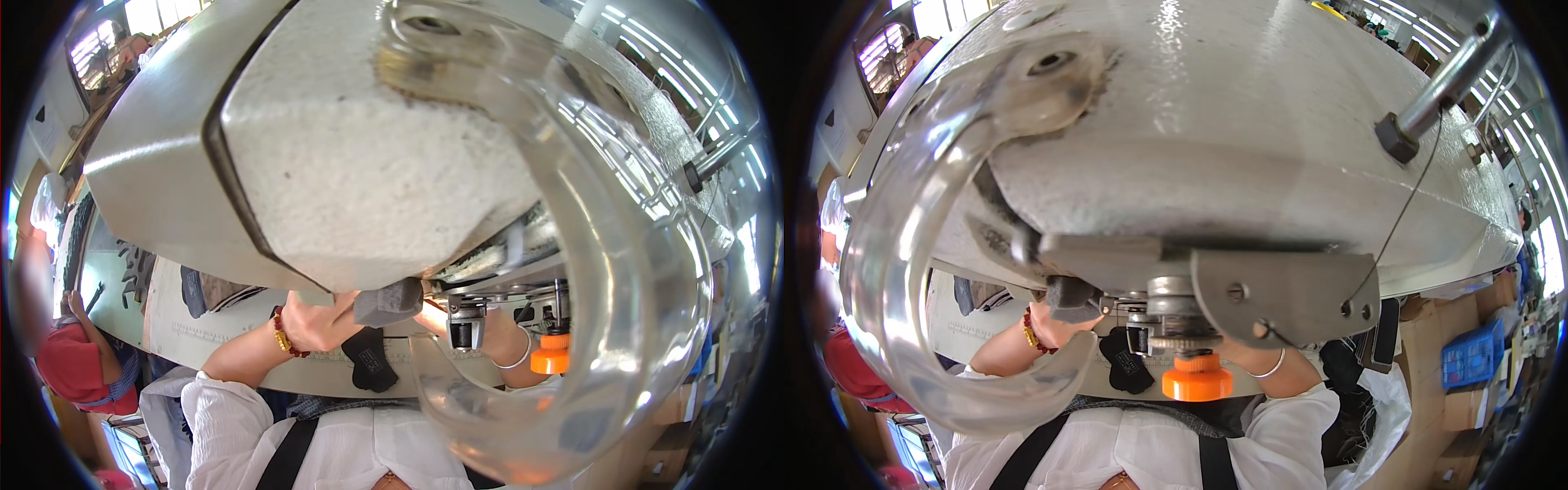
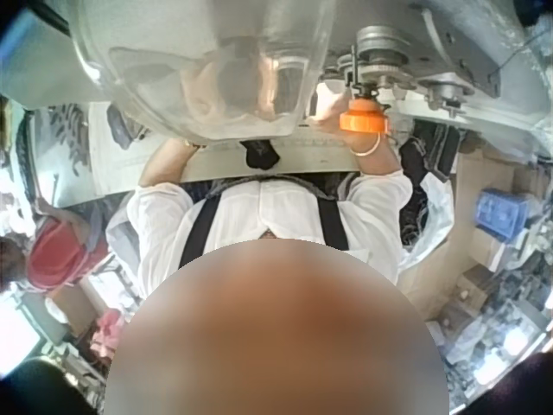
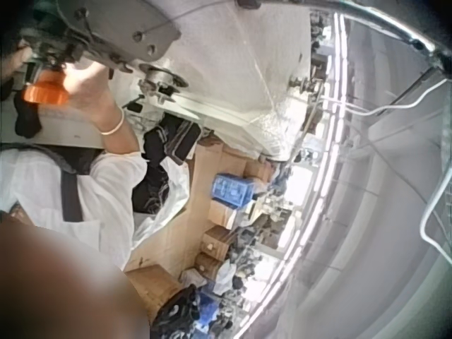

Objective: The recorder uses an industrial sewing machine to stitch together components of a shoe upper.

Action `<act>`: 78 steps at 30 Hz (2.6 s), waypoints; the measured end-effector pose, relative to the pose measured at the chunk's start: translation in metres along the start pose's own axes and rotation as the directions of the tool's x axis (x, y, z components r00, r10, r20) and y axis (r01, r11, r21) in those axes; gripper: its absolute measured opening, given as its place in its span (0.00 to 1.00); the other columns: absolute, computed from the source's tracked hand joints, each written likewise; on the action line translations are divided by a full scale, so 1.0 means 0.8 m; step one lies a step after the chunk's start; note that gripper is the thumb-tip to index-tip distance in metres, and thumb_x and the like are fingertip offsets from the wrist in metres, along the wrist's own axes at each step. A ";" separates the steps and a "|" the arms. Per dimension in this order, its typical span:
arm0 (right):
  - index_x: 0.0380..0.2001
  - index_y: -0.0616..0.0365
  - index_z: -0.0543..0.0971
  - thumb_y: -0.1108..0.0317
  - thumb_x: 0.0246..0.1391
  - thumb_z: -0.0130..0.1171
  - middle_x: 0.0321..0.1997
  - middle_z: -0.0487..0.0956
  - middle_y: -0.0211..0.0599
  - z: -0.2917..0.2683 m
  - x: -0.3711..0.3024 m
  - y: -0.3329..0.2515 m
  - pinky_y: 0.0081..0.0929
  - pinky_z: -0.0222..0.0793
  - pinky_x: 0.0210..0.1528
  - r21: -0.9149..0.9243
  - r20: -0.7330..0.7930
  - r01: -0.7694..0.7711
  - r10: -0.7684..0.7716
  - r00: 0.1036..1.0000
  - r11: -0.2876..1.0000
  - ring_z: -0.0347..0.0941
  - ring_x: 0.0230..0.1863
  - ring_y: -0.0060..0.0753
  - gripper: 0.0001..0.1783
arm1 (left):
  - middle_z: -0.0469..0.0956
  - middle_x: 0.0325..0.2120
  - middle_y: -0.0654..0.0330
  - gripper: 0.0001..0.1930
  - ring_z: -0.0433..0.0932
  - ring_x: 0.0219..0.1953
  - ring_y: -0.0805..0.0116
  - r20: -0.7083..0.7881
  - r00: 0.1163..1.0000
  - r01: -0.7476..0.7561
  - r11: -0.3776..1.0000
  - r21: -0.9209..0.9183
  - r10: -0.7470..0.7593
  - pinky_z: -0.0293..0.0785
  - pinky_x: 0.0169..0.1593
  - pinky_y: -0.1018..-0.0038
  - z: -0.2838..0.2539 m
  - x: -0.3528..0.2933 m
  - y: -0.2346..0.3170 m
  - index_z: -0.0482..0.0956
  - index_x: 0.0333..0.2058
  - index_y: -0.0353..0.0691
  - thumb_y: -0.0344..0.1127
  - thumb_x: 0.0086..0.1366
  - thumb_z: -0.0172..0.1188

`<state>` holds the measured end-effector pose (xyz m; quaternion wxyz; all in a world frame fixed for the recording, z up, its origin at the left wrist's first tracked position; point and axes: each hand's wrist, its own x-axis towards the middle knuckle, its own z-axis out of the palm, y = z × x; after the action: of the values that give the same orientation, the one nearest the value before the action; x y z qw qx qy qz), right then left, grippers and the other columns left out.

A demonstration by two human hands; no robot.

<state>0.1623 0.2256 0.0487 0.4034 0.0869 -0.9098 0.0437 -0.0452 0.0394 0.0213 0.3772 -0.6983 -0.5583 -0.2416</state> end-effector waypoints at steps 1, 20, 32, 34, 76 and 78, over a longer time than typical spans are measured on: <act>0.39 0.64 0.83 0.71 0.58 0.63 0.42 0.84 0.41 -0.001 0.000 0.000 0.41 0.79 0.56 -0.005 0.000 -0.001 0.001 1.000 1.000 0.83 0.41 0.39 0.08 | 0.86 0.43 0.61 0.13 0.86 0.41 0.59 -0.002 1.000 0.025 0.999 -0.048 -0.025 0.84 0.39 0.61 0.003 0.002 -0.001 0.89 0.43 0.42 0.30 0.59 0.66; 0.40 0.64 0.84 0.71 0.58 0.64 0.42 0.85 0.40 -0.006 -0.004 0.002 0.40 0.79 0.54 0.022 0.020 0.003 -0.003 1.000 1.000 0.84 0.41 0.41 0.09 | 0.86 0.39 0.55 0.08 0.86 0.41 0.53 -0.071 0.992 0.064 0.892 -0.447 -0.107 0.84 0.41 0.60 0.013 -0.011 -0.030 0.87 0.38 0.37 0.25 0.59 0.72; 0.40 0.64 0.84 0.72 0.58 0.64 0.42 0.85 0.39 -0.007 -0.009 0.006 0.39 0.79 0.54 0.040 0.009 -0.015 0.015 1.000 0.999 0.84 0.41 0.41 0.09 | 0.86 0.38 0.56 0.09 0.86 0.40 0.57 -0.121 0.988 0.066 0.966 -0.251 -0.099 0.85 0.43 0.62 0.025 -0.015 -0.030 0.87 0.36 0.42 0.28 0.56 0.75; 0.40 0.64 0.84 0.72 0.58 0.64 0.42 0.85 0.39 -0.006 -0.007 0.004 0.39 0.79 0.54 0.053 0.008 -0.014 0.014 1.000 0.998 0.84 0.41 0.42 0.09 | 0.86 0.37 0.56 0.08 0.86 0.40 0.57 -0.117 0.990 0.054 0.971 -0.231 -0.082 0.84 0.43 0.63 0.013 -0.002 -0.031 0.87 0.35 0.43 0.28 0.56 0.75; 0.17 0.57 0.75 0.46 0.75 0.49 0.22 0.75 0.32 -0.106 0.125 -0.182 0.75 0.60 0.63 0.487 -0.135 -0.150 -0.244 0.960 -0.860 0.73 0.20 0.29 0.34 | 0.84 0.35 0.52 0.07 0.86 0.37 0.56 -0.016 0.990 -0.136 0.985 0.103 0.138 0.89 0.43 0.60 -0.206 -0.100 -0.020 0.81 0.27 0.34 0.22 0.48 0.69; 0.18 0.57 0.75 0.47 0.75 0.48 0.22 0.76 0.32 -0.105 0.128 -0.185 0.75 0.60 0.63 0.482 -0.115 -0.174 -0.259 0.959 -0.859 0.73 0.20 0.29 0.33 | 0.84 0.34 0.52 0.07 0.86 0.37 0.56 -0.045 0.987 -0.148 0.984 0.103 0.153 0.89 0.43 0.60 -0.207 -0.110 -0.014 0.81 0.27 0.34 0.23 0.48 0.69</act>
<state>0.1845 0.0804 0.1826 -0.0853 0.4933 -0.2150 0.8386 -0.0649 -0.1442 0.0568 0.4431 -0.7124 -0.5050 -0.2027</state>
